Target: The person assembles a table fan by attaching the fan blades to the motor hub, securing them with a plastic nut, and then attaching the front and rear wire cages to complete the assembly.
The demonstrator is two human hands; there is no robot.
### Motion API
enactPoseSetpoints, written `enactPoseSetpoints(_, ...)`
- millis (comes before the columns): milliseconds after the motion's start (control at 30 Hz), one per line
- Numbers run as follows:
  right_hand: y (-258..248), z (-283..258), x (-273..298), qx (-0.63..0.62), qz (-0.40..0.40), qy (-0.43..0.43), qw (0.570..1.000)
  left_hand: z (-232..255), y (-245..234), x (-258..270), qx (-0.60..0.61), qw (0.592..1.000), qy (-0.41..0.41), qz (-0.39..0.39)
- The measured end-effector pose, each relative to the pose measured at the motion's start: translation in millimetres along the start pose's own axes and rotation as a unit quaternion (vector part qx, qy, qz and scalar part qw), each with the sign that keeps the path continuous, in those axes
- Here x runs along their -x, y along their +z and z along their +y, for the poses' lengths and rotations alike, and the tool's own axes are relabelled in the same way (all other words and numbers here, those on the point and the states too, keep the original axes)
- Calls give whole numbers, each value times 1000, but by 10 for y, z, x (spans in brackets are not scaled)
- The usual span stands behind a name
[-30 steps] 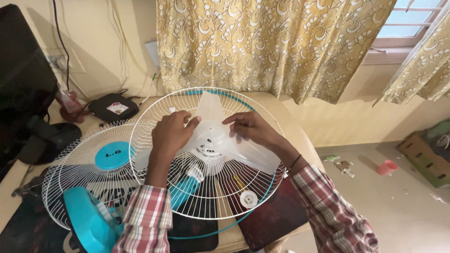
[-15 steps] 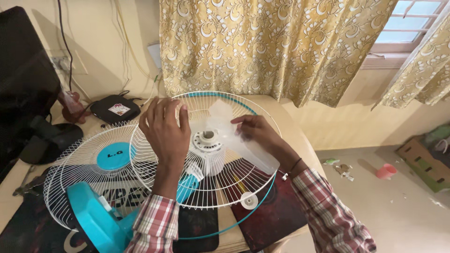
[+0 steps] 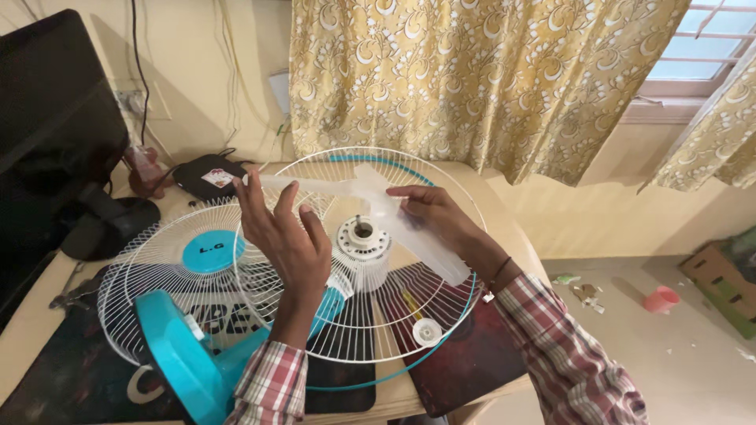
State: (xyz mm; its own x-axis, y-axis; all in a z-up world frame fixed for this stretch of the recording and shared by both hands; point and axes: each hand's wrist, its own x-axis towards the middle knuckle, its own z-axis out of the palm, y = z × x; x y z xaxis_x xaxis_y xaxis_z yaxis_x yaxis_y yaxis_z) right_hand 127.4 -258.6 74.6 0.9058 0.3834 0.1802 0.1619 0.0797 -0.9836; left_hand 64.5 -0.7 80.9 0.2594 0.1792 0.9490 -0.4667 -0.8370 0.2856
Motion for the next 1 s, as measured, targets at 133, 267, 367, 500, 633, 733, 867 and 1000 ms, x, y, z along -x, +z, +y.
enactPoseSetpoints(133, 70, -44, -48, 1, 16, 18, 1000, 0, 12, -16, 14, 1000, -6, 9)
enactPoseSetpoints(267, 40, -87, -47, 31, 34, 12, 999, 32, 3, 2, 45, 999, -22, 11)
enactPoseSetpoints(367, 39, -75, -14, 29, 44, 31, 998, 25, -11, 39, 55, 997, -45, 15)
enactPoseSetpoints(500, 42, -66, 6, -12, 24, 32, 999, 12, 12, 106, 56, 997, -61, -1)
enactPoseSetpoints(633, 80, -56, 23, -30, 17, 31, 999, -34, 63, 177, 69, 995, -64, -22)
enactPoseSetpoints(733, 102, -42, 74, 11, 15, 16, 1000, -55, 150, 202, 78, 988, -97, -87)
enactPoseSetpoints(867, 51, -17, 159, 63, 9, 11, 998, -51, 243, 242, 113, 927, -201, -296)
enactPoseSetpoints(1000, -36, 21, 200, 75, 14, -15, 997, 5, 316, 287, 208, 877, -178, -395)
